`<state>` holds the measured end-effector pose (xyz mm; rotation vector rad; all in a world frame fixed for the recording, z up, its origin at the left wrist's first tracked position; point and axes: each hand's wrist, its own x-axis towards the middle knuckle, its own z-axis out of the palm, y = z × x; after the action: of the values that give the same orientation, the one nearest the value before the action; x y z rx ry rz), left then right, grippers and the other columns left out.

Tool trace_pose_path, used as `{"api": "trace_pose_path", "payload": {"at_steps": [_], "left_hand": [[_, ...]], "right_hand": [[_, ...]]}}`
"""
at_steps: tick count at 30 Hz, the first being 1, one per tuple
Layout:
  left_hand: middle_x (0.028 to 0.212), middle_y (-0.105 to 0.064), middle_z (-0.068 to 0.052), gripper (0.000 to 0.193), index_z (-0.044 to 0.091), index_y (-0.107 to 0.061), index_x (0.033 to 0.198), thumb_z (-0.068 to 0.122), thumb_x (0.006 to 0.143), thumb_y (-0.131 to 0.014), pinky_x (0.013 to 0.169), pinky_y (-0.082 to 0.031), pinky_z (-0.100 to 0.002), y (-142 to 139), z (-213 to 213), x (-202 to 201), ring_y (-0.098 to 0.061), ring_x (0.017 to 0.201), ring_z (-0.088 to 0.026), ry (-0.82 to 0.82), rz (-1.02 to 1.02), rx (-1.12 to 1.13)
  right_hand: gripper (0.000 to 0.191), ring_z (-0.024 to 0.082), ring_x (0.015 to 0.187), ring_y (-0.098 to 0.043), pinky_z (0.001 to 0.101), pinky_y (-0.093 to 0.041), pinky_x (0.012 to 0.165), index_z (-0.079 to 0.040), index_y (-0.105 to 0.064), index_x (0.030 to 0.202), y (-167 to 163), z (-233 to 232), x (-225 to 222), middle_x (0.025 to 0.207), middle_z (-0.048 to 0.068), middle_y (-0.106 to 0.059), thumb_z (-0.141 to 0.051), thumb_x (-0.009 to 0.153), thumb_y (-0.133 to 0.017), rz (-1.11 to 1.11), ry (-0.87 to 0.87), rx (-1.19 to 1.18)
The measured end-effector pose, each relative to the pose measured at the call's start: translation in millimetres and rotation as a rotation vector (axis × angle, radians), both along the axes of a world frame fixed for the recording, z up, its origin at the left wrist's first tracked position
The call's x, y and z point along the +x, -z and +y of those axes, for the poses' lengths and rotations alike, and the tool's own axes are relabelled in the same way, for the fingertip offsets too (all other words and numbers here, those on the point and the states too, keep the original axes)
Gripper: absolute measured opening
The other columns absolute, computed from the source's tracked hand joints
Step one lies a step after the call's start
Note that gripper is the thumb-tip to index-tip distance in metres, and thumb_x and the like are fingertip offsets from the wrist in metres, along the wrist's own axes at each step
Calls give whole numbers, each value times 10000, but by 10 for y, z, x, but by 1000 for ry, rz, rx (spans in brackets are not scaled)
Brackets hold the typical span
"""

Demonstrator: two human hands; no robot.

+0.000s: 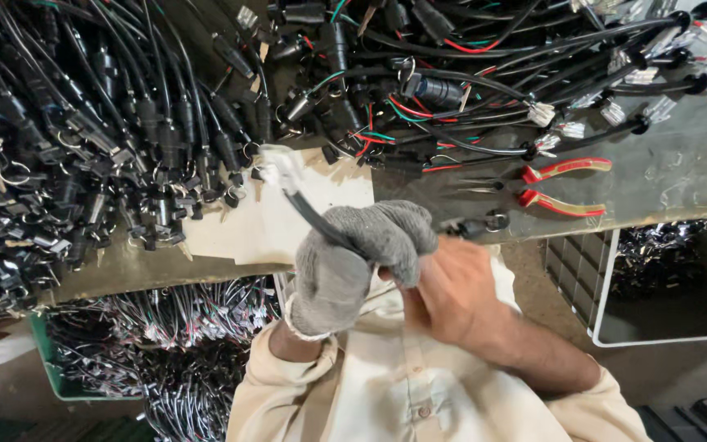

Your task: The person picks up a black cable, strips and arranges its inner red, green and black wires, and fits a black connector onto the cable end, using pliers to crimp or tighten it. They place the finished cable with the pile of completed cables on the workbench and repeat the process on another cable.

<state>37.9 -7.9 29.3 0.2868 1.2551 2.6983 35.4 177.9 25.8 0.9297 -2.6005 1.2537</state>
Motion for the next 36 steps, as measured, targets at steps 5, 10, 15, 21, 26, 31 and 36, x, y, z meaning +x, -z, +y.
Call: {"api": "trace_pose_path", "payload": {"at_steps": [5,10,15,21,26,31,36], "left_hand": [[987,-602,-11,308,81,-564,1151,303,999,-713,785,-486,-309,-319,186,-88,-562,889,-142,137,48,-244],[1016,-592,19,417,95,-515,1191,217,912,-800,786,-483,-274,-293,625,143,-549,915,-83,418,-72,-196],[1064,-571,46,483,121,-485,1252,180,909,-820,789,-480,-236,-94,710,291,-530,913,-36,300,-75,-336],[1015,-666,-9,240,127,-660,1136,348,1045,-682,878,-522,-318,94,390,0,-645,957,-185,222,538,-895],[898,-642,-26,373,23,-695,1105,373,986,-650,663,-430,-321,140,246,-32,-552,764,-162,679,-345,-34],[962,-670,-22,316,72,-646,1149,356,1013,-617,891,-498,-355,-96,41,-231,-605,910,-175,491,-330,-147],[1103,-730,-64,190,92,-665,1166,191,1016,-728,1127,-483,-371,-42,-24,-379,-585,1205,-250,-38,303,-838]], "right_hand": [[320,347,1021,-632,456,-472,852,14,-639,1038,-477,201,-224,1070,171,-657,-297,1008,-570,105,244,-11],[364,248,944,-657,425,-511,859,-66,-629,999,-917,351,-209,1023,64,-679,-417,1053,-549,-568,-212,-1093],[237,222,835,-675,430,-530,808,-134,-605,986,-675,816,-238,921,14,-683,-365,1033,-573,-526,-388,-1216],[140,185,706,-682,409,-547,734,-197,-580,961,-123,1110,-6,814,-40,-682,-325,1013,-602,-486,-352,-1298],[280,149,725,-616,332,-460,734,-127,-587,978,57,1026,-470,880,-5,-655,-358,1116,-511,-555,-40,-1501],[571,192,1302,-606,403,-478,1145,-114,-516,1500,378,344,-404,1441,45,-602,-522,1103,-478,-718,-206,-1049],[386,153,885,-642,263,-538,832,29,-628,1406,699,368,-26,956,96,-722,-207,1100,-635,-1029,-131,-616]]}}
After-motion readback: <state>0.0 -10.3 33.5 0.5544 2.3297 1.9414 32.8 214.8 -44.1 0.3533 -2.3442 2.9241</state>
